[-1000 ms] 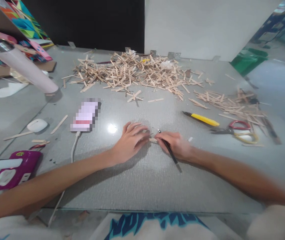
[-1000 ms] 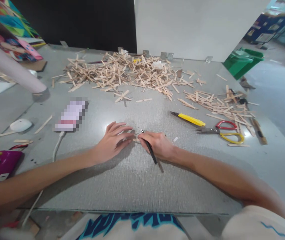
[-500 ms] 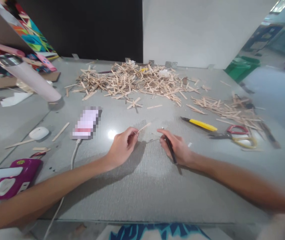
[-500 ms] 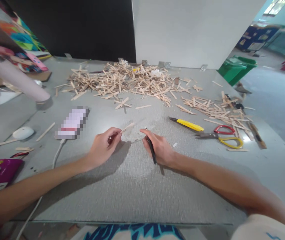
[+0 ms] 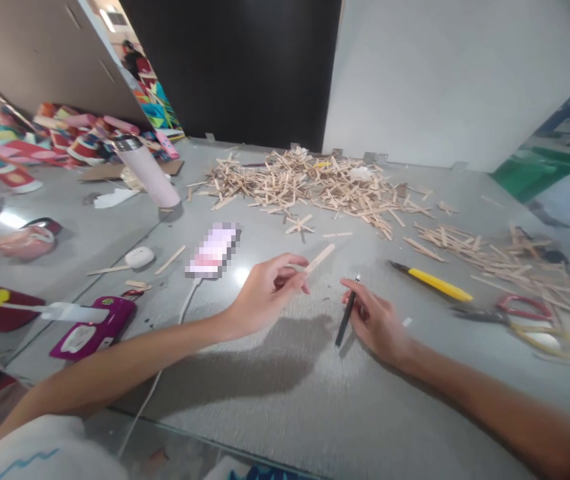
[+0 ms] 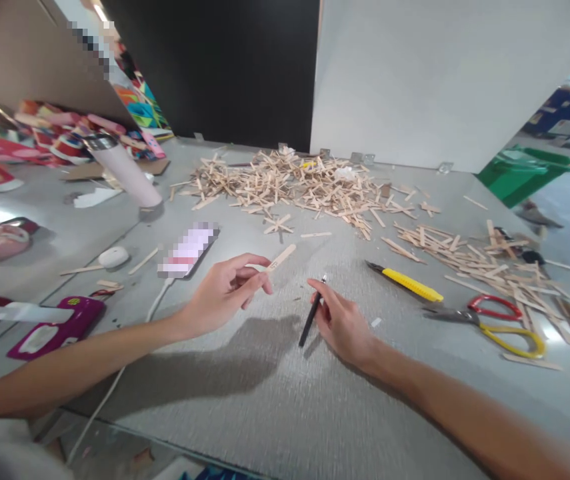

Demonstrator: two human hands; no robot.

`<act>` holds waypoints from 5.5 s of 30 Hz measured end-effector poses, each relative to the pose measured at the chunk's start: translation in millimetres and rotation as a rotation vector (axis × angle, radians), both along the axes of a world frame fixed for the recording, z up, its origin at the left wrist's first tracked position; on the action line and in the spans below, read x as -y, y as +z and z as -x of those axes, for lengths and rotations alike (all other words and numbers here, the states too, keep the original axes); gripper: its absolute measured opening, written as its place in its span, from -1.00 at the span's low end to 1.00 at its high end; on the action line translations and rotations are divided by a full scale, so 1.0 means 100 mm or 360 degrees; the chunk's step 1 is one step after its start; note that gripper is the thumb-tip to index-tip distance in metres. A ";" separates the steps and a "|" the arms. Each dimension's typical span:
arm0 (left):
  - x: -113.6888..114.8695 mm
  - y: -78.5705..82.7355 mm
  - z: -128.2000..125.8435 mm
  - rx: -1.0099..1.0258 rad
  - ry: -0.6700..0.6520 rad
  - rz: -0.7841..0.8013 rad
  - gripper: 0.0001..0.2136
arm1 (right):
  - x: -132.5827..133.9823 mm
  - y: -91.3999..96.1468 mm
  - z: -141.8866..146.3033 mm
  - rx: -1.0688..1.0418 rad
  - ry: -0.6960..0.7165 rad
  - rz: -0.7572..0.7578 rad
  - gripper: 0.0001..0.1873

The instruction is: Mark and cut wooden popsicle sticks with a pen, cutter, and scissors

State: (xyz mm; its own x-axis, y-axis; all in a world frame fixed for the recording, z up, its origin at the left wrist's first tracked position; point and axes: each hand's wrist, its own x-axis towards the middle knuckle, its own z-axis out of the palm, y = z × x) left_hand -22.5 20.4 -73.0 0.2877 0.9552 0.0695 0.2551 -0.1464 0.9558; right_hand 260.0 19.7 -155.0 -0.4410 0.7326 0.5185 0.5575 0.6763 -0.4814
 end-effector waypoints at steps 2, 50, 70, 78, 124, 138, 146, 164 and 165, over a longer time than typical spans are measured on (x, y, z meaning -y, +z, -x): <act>0.02 0.12 0.02 0.0026 -0.0020 -0.0056 -0.62 | 0.00 0.00 0.00 0.0007 0.0017 -0.0001 -0.50; -0.10 -0.16 0.01 -0.0580 -0.0832 -0.0390 -0.84 | 0.03 0.09 0.00 0.0024 0.0191 -0.0303 -0.70; 0.03 -0.22 -0.07 -0.0512 -0.0709 0.0026 -0.94 | 0.05 0.11 0.02 0.0325 0.0243 -0.0431 -0.57; 0.00 -0.26 -0.08 -0.0430 -0.0511 0.0252 -0.92 | 0.07 0.10 0.00 0.0301 0.0274 -0.0461 -0.62; -0.08 -0.19 -0.02 -0.0285 -0.0550 0.0121 -0.75 | 0.01 0.11 0.05 -0.0117 0.0079 0.0010 -0.78; -0.10 -0.29 0.00 -0.0175 -0.0433 0.0134 -0.66 | 0.02 0.14 0.06 -0.0123 0.0196 0.0070 -0.75; -0.10 -0.25 -0.03 -0.0095 -0.0411 0.0366 -0.63 | 0.05 0.17 0.02 -0.0028 0.0175 0.0149 -0.74; -0.03 -0.43 -0.08 -0.1527 -0.0431 -0.0480 -0.74 | -0.54 0.71 -0.73 0.1252 -0.0713 0.0259 -0.69; -0.02 -0.43 -0.08 -0.1570 -0.0430 -0.0530 -0.74 | -0.59 0.72 -0.88 0.1414 -0.0745 0.0326 -0.75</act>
State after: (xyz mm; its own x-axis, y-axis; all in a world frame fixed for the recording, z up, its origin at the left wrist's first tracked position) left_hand -14.3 22.2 -116.4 0.5577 0.8276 -0.0639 0.8123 -0.5283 0.2470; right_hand 347.9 78.7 -82.6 -0.2520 0.9677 -0.0103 0.9560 0.2506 0.1524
